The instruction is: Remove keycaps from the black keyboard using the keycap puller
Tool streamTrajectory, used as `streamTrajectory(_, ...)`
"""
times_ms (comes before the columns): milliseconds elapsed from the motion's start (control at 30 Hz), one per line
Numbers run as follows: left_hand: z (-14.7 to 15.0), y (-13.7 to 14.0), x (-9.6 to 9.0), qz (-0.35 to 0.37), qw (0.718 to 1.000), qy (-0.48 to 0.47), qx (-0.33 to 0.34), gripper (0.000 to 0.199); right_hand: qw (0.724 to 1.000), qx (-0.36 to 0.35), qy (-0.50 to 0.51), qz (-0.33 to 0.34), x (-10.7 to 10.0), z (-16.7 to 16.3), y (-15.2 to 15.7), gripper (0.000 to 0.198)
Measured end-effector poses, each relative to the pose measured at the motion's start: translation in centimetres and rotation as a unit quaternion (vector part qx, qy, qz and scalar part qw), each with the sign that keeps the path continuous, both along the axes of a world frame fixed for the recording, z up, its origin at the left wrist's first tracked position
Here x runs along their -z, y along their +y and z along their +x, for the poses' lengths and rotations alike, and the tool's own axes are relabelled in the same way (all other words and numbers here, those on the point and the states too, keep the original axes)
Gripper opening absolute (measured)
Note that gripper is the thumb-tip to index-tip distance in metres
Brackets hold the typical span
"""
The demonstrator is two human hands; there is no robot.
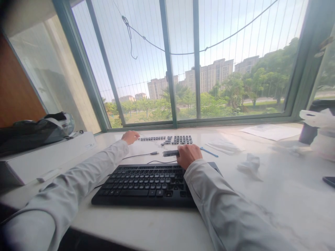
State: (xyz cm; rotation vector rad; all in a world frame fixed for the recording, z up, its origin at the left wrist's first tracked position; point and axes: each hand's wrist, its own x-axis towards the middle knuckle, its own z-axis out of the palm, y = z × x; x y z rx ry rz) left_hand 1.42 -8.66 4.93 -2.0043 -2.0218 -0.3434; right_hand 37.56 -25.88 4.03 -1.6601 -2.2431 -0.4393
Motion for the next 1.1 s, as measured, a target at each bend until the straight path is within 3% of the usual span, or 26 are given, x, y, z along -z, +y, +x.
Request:
streamTrajectory(133, 1.9, -4.8, -0.8, -0.004, 0.999, -0.046, 0.023, 0.024, 0.999, 0.005, 0.000, -0.040, 0.0, 0.3, 0.1, 0.028)
streamTrajectory(233, 2.5, -8.2, -1.3, -0.046, 0.994, -0.071, 0.067, 0.024, 0.999, -0.001, 0.000, -0.053, 0.0, 0.4, 0.2, 0.029)
streamTrajectory(367, 2.0, -12.4, -2.0, -0.084, 0.977, -0.130, 0.146, 0.035, 0.999, 0.011, 0.010, -0.040, 0.0, 0.2, 0.0, 0.029)
streamTrajectory(533, 0.9, -16.2, -1.2, -0.065, 0.961, -0.211, 0.169, 0.046, 0.999, 0.013, 0.034, -0.022, -0.3, -0.1, -0.5, 0.031)
streamTrajectory(733, -0.7, -17.2, 1.7, 0.055, 0.962, -0.178, 0.198, 0.035, 0.997, 0.026, 0.068, -0.026, -0.2, -0.6, -0.8, 0.035)
streamTrajectory(967, -1.4, -17.2, 2.6, 0.097, 0.964, -0.149, 0.197, 0.031, 0.991, 0.007, 0.135, -0.017, -0.5, -1.1, -0.7, 0.041)
streamTrajectory(1100, -1.0, -17.5, 2.9, 0.090, 0.966, -0.123, 0.211, 0.029, 0.960, -0.038, 0.275, -0.019, -1.0, -2.4, -0.9, 0.053)
